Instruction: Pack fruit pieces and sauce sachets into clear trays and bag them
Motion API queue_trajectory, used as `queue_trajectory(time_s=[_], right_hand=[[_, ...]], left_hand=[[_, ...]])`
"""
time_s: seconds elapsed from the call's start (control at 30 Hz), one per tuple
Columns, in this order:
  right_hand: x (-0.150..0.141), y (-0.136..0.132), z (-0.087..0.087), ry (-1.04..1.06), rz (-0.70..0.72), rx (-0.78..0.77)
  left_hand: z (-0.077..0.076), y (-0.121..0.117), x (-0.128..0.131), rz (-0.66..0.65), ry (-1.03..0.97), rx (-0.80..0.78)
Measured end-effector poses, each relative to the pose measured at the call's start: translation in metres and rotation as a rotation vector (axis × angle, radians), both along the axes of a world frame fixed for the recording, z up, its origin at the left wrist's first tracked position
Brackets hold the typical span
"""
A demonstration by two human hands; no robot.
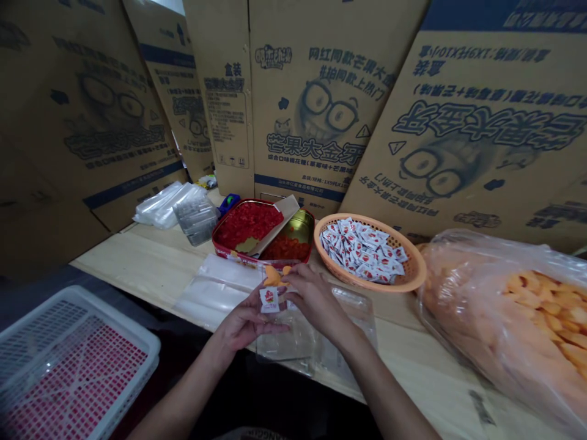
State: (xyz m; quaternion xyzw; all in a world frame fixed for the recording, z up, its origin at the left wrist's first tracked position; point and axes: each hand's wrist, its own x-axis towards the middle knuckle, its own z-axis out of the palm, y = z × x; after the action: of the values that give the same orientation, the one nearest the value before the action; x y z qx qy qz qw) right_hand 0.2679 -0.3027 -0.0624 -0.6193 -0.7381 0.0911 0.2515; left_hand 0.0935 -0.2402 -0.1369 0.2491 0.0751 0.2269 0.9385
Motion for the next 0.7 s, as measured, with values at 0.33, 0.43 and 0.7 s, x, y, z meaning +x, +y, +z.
queue_trajectory(time_s=[0.33, 0.43, 0.7], right_hand=[[-0.031, 0.021, -0.008, -0.016, -0.263, -0.088], [-0.037, 0.022, -0.015, 0.143, -0.424, -0.072], [-0.043, 0.017, -0.027, 0.136, -0.341, 0.102]], left_hand=[[0.002, -0.003, -0.005, 0.075, 0.031, -0.015], [0.003, -0.004, -0.004, 0.148, 0.004, -0.008], [0.009, 0.0, -0.011, 0.187, -0.009, 0.034]])
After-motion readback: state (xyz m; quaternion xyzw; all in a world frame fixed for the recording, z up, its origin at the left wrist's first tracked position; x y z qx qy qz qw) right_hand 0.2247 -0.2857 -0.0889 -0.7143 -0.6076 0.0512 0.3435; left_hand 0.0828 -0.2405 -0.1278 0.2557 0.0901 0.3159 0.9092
